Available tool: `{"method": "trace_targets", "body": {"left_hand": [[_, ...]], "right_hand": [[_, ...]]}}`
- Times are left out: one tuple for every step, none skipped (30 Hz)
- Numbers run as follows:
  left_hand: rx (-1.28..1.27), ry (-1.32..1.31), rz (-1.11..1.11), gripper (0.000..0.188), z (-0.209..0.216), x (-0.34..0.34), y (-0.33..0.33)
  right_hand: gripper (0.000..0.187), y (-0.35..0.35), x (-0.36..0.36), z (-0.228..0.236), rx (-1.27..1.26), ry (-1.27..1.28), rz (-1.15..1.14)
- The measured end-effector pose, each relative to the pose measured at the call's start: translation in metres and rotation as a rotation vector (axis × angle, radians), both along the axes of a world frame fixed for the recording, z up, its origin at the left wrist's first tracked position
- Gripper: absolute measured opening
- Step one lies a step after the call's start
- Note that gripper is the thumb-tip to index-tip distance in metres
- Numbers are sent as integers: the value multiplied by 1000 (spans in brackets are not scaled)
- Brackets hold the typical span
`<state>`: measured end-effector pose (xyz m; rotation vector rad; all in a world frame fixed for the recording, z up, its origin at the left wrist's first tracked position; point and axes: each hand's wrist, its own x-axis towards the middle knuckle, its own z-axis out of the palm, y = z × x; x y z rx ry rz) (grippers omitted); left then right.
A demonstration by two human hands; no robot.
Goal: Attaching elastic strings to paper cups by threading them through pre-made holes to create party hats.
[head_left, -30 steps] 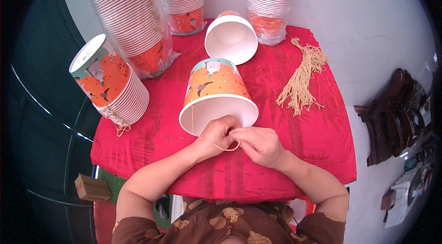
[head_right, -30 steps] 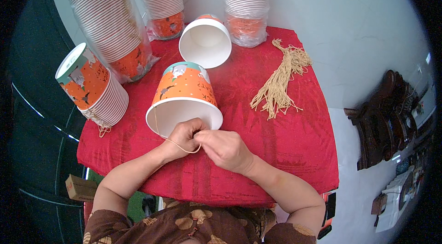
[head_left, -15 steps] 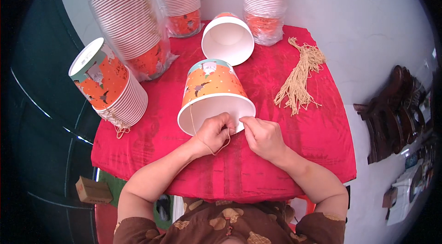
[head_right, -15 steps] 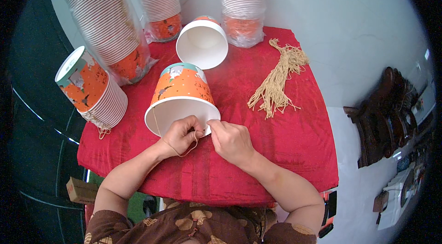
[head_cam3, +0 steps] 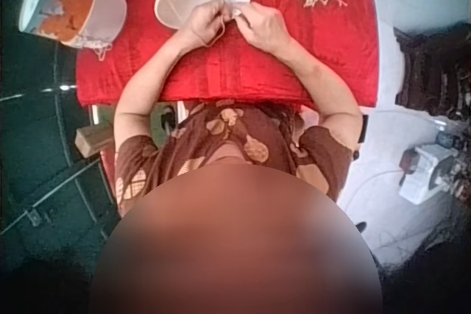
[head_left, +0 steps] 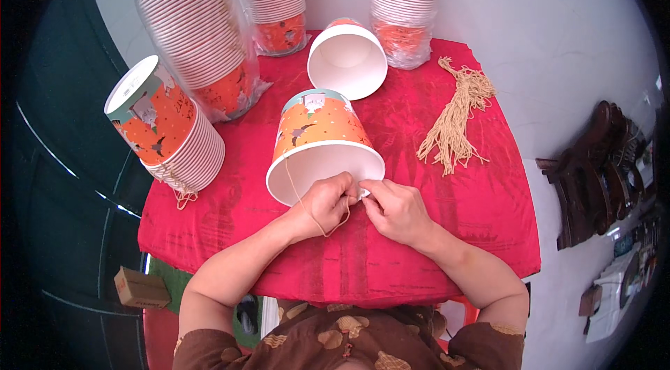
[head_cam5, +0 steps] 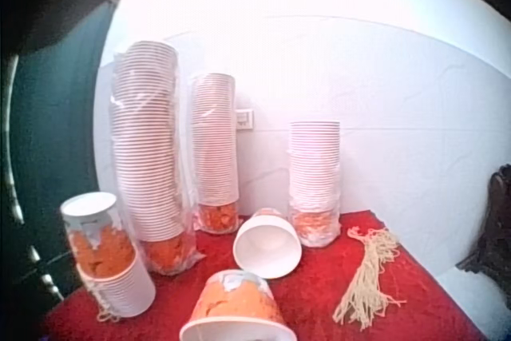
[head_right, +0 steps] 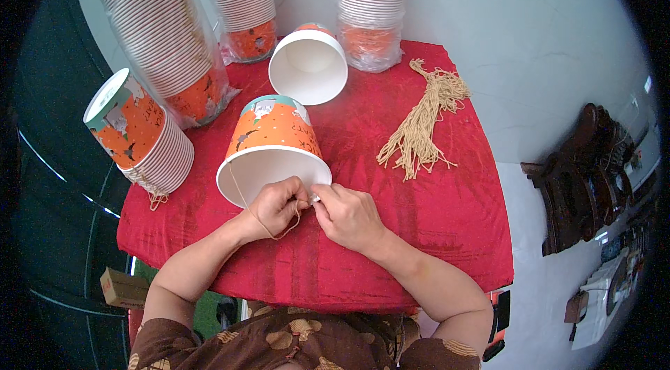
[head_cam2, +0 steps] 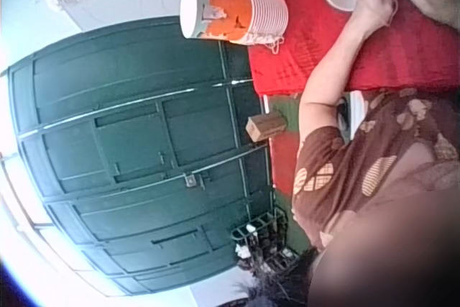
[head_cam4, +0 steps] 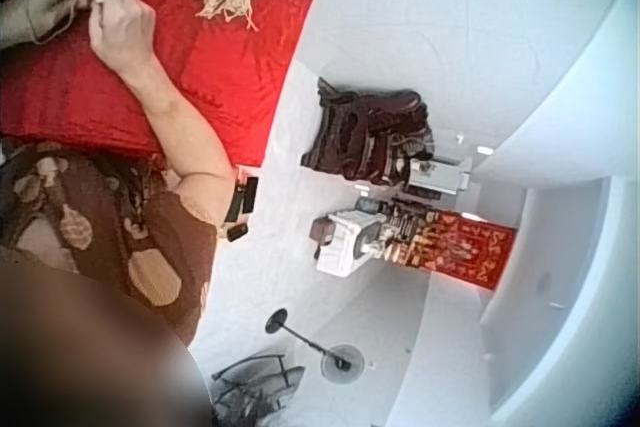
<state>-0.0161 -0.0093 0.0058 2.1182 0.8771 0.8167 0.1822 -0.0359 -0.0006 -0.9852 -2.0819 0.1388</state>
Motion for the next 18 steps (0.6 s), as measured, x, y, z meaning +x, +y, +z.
{"method": "trace_targets", "body": {"left_hand": [[1, 7, -4, 8, 0, -1, 0], [2, 7, -4, 8, 2, -1, 0], [5, 13, -1, 9, 4, -1, -1], [8, 18, 1, 9, 6, -1, -1], [8, 18, 0, 9, 6, 0, 0], [6, 2, -7, 8, 6, -1, 0], [4, -13, -13, 8, 7, -1, -1], [5, -13, -14, 8, 7, -1, -1], [-10, -21, -7, 8, 7, 0, -1], [-24, -28, 0, 7, 7, 0, 0], [-24, -28, -1, 7, 6, 0, 0], [-17, -12, 9, 7, 5, 0, 0], [-10, 5, 19, 7, 5, 0, -1], [-11, 6, 20, 7, 5, 0, -1], [13, 15, 13, 6, 5, 0, -1], [36, 25, 6, 6, 5, 0, -1], [34, 25, 5, 6, 5, 0, -1], [24, 34, -2, 6, 5, 0, -1]], "right_hand": [[22, 0, 0, 0, -1, -6, 0], [22, 0, -1, 0, 0, -6, 0], [21, 0, -1, 1, 1, 2, 2], [21, 0, -1, 0, 3, 9, 2], [21, 1, 0, 0, 3, 9, 1], [21, 1, 0, 0, 5, 11, -2], [20, 2, 1, 0, 7, 13, -5], [20, 2, 1, -1, 7, 13, -6], [19, 1, 0, -1, 14, 16, -4], [19, 1, 0, -1, 20, 19, -3], [19, 1, 1, -1, 20, 20, -4], [18, 2, 1, -1, -5, 15, 2], [17, 1, 1, -1, -30, 12, 9], [17, 2, 1, -2, -31, 12, 9], [17, 2, 0, -3, -26, 16, 11], [16, 3, 0, -5, -23, 20, 12], [16, 3, 1, -7, -24, 20, 12], [16, 5, 2, -9, -18, 24, 21]]}}
